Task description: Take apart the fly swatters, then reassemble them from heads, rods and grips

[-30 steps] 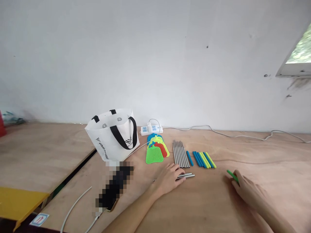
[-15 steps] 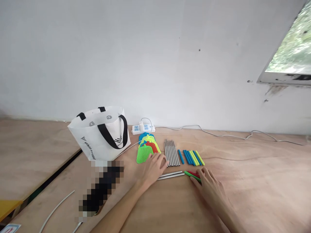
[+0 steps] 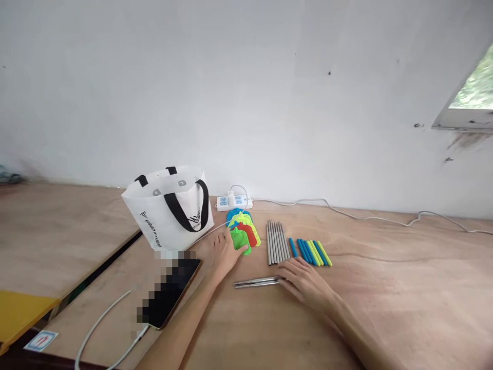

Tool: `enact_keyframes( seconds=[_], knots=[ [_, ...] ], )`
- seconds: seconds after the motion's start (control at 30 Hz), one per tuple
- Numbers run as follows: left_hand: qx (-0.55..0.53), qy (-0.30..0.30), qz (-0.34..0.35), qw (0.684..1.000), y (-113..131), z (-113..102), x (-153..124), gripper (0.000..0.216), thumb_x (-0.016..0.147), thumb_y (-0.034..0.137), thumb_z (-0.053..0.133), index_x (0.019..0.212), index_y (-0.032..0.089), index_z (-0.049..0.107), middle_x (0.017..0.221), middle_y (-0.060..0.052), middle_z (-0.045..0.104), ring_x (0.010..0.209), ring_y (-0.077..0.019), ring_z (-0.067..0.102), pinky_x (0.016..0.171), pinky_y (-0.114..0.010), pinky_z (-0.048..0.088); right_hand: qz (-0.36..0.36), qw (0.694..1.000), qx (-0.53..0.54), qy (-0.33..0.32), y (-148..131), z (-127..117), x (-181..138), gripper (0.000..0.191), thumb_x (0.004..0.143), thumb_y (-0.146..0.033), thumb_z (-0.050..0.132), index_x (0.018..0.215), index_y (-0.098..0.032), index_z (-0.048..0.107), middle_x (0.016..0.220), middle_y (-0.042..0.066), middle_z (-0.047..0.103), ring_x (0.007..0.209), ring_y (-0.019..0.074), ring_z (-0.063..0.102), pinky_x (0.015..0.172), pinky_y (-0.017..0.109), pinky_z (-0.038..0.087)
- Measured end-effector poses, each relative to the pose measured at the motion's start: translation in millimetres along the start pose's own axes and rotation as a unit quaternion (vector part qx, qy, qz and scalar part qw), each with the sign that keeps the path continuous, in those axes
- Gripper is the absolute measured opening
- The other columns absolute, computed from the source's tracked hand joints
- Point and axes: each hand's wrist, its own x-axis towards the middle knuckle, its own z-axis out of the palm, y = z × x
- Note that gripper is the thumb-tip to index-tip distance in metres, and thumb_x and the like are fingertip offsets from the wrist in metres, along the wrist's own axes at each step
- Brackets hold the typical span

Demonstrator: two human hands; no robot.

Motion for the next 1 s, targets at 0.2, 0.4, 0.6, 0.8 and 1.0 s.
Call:
enact_keyframes(
  seconds=[0.2, 0.4, 0.6, 0.8, 1.0],
  knots=[
    [-0.176, -0.040, -0.042, 0.983, -7.5, 4.1, 10.4, 0.085, 0.078, 0.031, 0.076, 0.147, 0.020, 0.028, 0.147, -0.018, 0.052, 0.128, -0.0332, 0.057, 0.095, -0.040, 0.049, 0.025, 0.998, 0.053, -0.027, -9.2, 0.8, -11.8, 0.022, 0.106, -0.024, 0.044, 0.118, -0.025, 0.062, 0.113, 0.004, 0.068, 0.102, 0.0203, 0.063, 0.093, 0.037, 0.048],
    [-0.131, -0.049, -0.044, 0.989, 3.1, 0.5, 2.2, 0.083, 0.081, 0.043, 0.075, 0.147, 0.017, 0.032, 0.144, -0.022, 0.054, 0.133, -0.0402, 0.053, 0.102, -0.050, 0.044, 0.039, 0.994, 0.099, -0.019, -11.8, 1.7, -9.6, 0.026, 0.108, -0.023, 0.037, 0.116, -0.024, 0.062, 0.110, 0.006, 0.068, 0.097, 0.0207, 0.062, 0.089, 0.038, 0.048],
    [-0.122, -0.078, -0.061, 0.988, 14.7, -7.4, 0.8, 0.081, 0.077, 0.042, 0.080, 0.143, 0.020, 0.039, 0.143, -0.018, 0.057, 0.135, -0.0387, 0.050, 0.107, -0.052, 0.038, 0.017, 0.994, 0.112, -0.009, -16.7, 13.1, -8.2, 0.028, 0.107, -0.022, 0.037, 0.111, -0.024, 0.064, 0.101, 0.005, 0.068, 0.091, 0.0204, 0.061, 0.083, 0.037, 0.047],
    [-0.198, -0.092, -0.066, 0.974, 8.5, -6.1, 8.4, 0.079, 0.073, 0.029, 0.083, 0.140, 0.027, 0.041, 0.139, -0.010, 0.061, 0.130, -0.0341, 0.055, 0.104, -0.047, 0.042, 0.019, 0.992, 0.124, 0.008, -16.4, 13.8, -6.8, 0.028, 0.106, -0.022, 0.038, 0.100, -0.022, 0.066, 0.092, 0.005, 0.067, 0.085, 0.0197, 0.058, 0.079, 0.036, 0.047],
    [-0.179, -0.068, -0.043, 0.981, 8.4, 0.0, 6.4, 0.081, 0.073, 0.037, 0.083, 0.141, 0.025, 0.040, 0.149, -0.013, 0.051, 0.137, -0.0356, 0.049, 0.107, -0.048, 0.039, 0.050, 0.989, 0.142, 0.010, -14.1, 13.5, -8.0, 0.024, 0.106, -0.021, 0.041, 0.100, -0.022, 0.064, 0.093, 0.004, 0.066, 0.086, 0.0190, 0.057, 0.080, 0.034, 0.045]
  ],
)
